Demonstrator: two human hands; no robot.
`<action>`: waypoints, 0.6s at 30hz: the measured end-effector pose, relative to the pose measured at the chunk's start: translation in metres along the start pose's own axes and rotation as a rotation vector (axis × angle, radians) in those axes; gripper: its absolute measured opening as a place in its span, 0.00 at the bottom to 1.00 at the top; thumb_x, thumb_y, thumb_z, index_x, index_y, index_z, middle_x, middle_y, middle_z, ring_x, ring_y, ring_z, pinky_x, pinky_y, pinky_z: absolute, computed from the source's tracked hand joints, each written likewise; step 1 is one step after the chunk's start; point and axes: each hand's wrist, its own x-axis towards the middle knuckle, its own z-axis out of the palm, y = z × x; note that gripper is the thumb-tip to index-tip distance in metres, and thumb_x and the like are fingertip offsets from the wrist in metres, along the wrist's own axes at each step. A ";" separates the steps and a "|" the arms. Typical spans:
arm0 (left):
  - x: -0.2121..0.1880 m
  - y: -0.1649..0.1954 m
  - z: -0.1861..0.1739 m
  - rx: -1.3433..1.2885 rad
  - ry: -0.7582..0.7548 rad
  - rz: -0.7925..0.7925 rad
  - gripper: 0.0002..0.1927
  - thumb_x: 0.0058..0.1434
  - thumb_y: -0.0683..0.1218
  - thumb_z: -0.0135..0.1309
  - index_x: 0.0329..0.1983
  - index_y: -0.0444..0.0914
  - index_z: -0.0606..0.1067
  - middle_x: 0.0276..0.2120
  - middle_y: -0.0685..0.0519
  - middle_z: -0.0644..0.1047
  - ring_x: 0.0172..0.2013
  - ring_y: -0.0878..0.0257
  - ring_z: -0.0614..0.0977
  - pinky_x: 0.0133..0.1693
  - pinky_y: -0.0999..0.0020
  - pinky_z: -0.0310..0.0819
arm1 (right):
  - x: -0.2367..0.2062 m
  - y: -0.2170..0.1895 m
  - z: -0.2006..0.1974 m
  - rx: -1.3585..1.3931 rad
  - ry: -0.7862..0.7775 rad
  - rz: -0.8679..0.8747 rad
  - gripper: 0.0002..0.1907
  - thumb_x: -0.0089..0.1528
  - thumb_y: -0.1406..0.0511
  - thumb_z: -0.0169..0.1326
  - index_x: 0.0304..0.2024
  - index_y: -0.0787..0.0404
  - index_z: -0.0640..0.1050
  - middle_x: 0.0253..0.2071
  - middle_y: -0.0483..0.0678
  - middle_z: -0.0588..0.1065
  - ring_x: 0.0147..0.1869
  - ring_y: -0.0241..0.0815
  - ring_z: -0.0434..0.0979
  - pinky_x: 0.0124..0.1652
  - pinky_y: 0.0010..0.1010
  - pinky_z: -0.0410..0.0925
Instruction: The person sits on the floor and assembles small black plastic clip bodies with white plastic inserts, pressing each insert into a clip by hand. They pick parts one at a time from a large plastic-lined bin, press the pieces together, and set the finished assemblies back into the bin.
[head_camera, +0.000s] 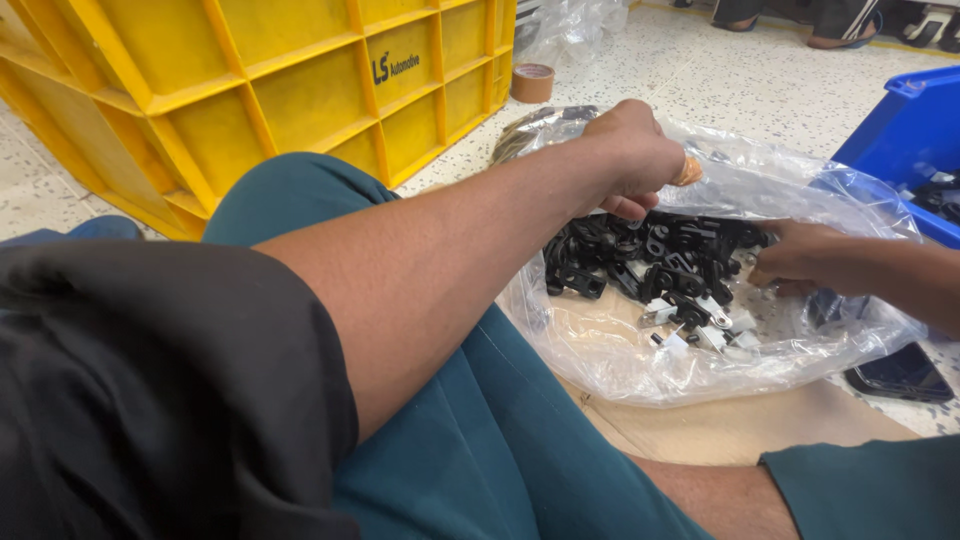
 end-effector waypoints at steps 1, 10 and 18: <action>0.001 0.000 0.000 0.000 0.001 -0.001 0.20 0.59 0.48 0.60 0.52 0.34 0.77 0.40 0.47 0.83 0.31 0.66 0.86 0.27 0.75 0.87 | 0.002 -0.003 -0.002 0.015 -0.049 0.001 0.38 0.59 0.71 0.59 0.72 0.49 0.67 0.42 0.54 0.77 0.38 0.46 0.77 0.40 0.38 0.76; 0.000 -0.001 -0.001 -0.016 0.006 -0.018 0.21 0.58 0.47 0.61 0.52 0.33 0.76 0.41 0.48 0.82 0.32 0.65 0.85 0.30 0.71 0.88 | 0.004 -0.017 -0.012 0.134 -0.143 0.134 0.34 0.60 0.74 0.61 0.66 0.52 0.64 0.45 0.53 0.76 0.43 0.46 0.79 0.44 0.37 0.78; 0.001 0.002 -0.002 -0.017 0.004 0.023 0.19 0.59 0.48 0.60 0.51 0.34 0.75 0.41 0.48 0.82 0.33 0.64 0.86 0.32 0.71 0.88 | 0.004 0.003 -0.008 0.198 -0.090 0.109 0.37 0.61 0.72 0.63 0.70 0.54 0.63 0.52 0.56 0.72 0.49 0.48 0.77 0.49 0.38 0.77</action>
